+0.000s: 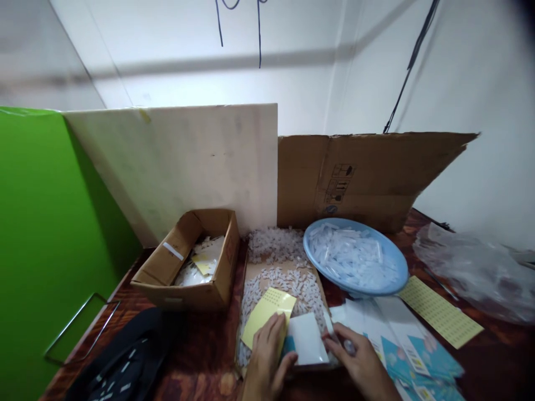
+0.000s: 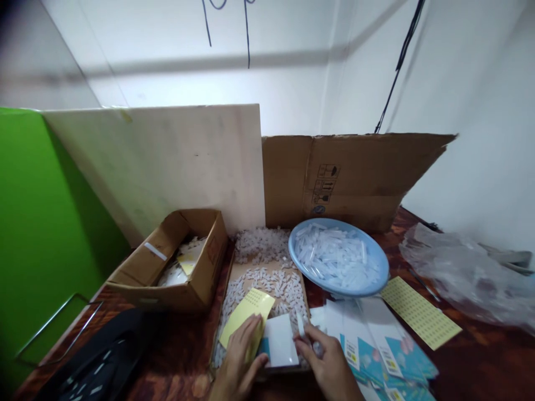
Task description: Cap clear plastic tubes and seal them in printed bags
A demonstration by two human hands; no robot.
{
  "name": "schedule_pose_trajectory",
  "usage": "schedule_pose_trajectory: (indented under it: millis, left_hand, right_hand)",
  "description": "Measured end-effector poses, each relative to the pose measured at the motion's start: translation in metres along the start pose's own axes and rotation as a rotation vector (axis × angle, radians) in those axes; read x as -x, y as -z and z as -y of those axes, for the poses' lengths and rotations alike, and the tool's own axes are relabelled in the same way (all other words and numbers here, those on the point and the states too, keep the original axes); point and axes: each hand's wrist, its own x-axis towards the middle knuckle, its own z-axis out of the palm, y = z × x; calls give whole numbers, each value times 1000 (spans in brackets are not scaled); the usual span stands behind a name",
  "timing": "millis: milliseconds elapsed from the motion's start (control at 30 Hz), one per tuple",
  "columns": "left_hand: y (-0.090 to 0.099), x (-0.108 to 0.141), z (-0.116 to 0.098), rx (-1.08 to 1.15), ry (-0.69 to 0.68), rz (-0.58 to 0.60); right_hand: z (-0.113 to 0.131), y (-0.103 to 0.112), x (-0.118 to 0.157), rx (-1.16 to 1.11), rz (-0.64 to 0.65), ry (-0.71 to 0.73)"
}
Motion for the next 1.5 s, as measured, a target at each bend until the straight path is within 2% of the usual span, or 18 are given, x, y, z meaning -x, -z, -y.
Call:
schedule_pose_trajectory:
  millis: [67, 167, 267, 333, 433, 600, 733, 800, 933, 1000, 1100, 1233, 1300, 1400, 1433, 1500]
  left_hand:
    - [10, -3, -1, 88, 8, 57]
    - [22, -7, -9, 324, 44, 224]
    - [21, -6, -16, 535, 202, 344]
    - [12, -5, -17, 600, 315, 340]
    - [-3, -6, -13, 730, 383, 315]
    - [-12, -8, 1, 835, 464, 277]
    - [-9, -3, 9, 895, 603, 244]
    - [-7, -2, 10, 907, 654, 212]
    - [-3, -3, 13, 850, 668, 201]
    - [-1, -4, 15, 824, 666, 194]
    - [1, -5, 20, 789, 650, 183]
    - [4, -7, 24, 730, 623, 207]
    - [7, -7, 23, 714, 617, 214]
    - [15, 1, 18, 617, 603, 208]
    - [18, 5, 16, 556, 594, 224]
    - [27, 14, 12, 410, 528, 260]
  right_hand:
    - [10, 16, 8, -43, 86, 2]
    - [18, 34, 20, -69, 59, 38]
    - [15, 39, 24, -69, 83, 55]
    - [9, 34, 21, -192, 17, 40]
    - [0, 22, 9, -452, -155, 4]
    - [-8, 7, -7, -578, -347, 91]
    - [0, -6, -13, -787, -299, 9]
    - [3, -15, -16, -803, -271, -7]
    - [-1, -27, -20, -621, -276, 82]
    - [-5, -28, -20, -465, -224, 85]
    - [-7, -28, -16, -271, -36, 102]
    - [-8, -29, -8, -223, 289, 65]
    - [-8, -23, -8, -184, 362, 48]
    - [-2, 6, -27, -6, 304, 142]
    - [1, 21, -40, 99, 236, 181]
    - [6, 53, -76, 425, 20, 212]
